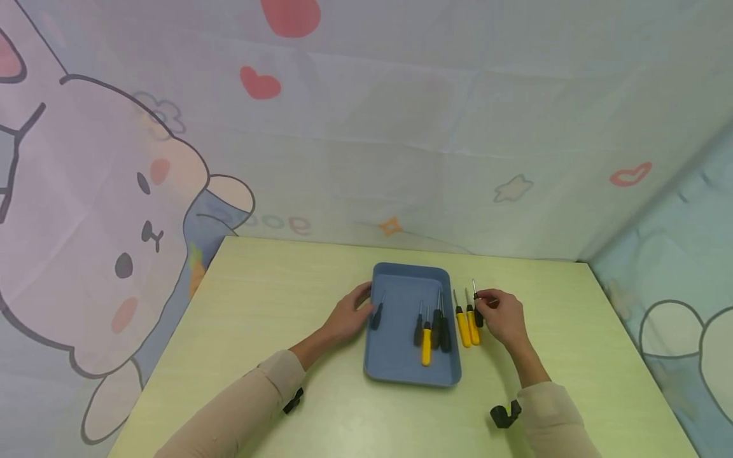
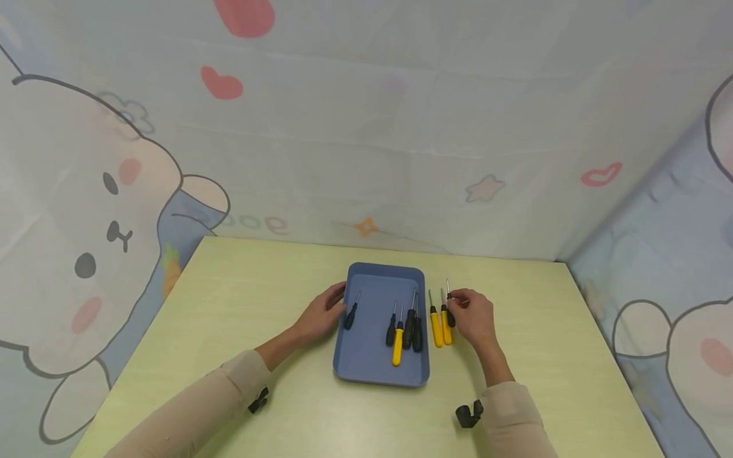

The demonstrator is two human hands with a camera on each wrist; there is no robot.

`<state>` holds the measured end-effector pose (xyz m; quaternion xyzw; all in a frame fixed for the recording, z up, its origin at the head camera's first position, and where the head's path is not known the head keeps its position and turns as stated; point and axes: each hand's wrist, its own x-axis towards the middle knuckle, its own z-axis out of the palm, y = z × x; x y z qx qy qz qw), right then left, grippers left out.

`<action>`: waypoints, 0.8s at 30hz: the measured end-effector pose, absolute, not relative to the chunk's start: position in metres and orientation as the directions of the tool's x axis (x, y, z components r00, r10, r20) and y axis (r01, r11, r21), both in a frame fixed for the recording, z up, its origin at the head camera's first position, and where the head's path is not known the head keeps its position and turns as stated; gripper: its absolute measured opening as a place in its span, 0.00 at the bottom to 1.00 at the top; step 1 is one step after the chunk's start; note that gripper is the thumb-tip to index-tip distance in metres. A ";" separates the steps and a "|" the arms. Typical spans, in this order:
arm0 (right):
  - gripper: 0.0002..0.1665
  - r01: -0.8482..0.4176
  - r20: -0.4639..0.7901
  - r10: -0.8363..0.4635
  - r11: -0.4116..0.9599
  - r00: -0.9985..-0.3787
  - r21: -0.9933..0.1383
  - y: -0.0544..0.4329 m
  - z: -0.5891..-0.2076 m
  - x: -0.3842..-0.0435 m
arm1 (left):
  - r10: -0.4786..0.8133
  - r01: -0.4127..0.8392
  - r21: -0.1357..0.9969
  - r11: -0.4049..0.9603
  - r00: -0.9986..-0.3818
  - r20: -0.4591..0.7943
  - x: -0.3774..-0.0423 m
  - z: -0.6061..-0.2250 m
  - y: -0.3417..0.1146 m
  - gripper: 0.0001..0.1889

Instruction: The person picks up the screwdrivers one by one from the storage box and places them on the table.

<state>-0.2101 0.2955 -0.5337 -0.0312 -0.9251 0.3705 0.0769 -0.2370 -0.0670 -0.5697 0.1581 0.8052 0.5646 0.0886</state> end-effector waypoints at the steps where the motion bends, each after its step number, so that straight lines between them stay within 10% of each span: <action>1: 0.16 0.004 0.116 0.117 0.724 -0.986 -0.690 0.296 -0.534 -0.210 | 0.356 0.156 0.937 0.313 -0.934 0.037 -0.237 -0.569 -0.067 0.31; 24: 0.16 0.050 0.078 0.133 0.754 -0.988 -0.655 0.305 -0.542 -0.209 | 0.361 0.143 0.938 0.315 -0.932 0.021 -0.237 -0.568 -0.068 0.32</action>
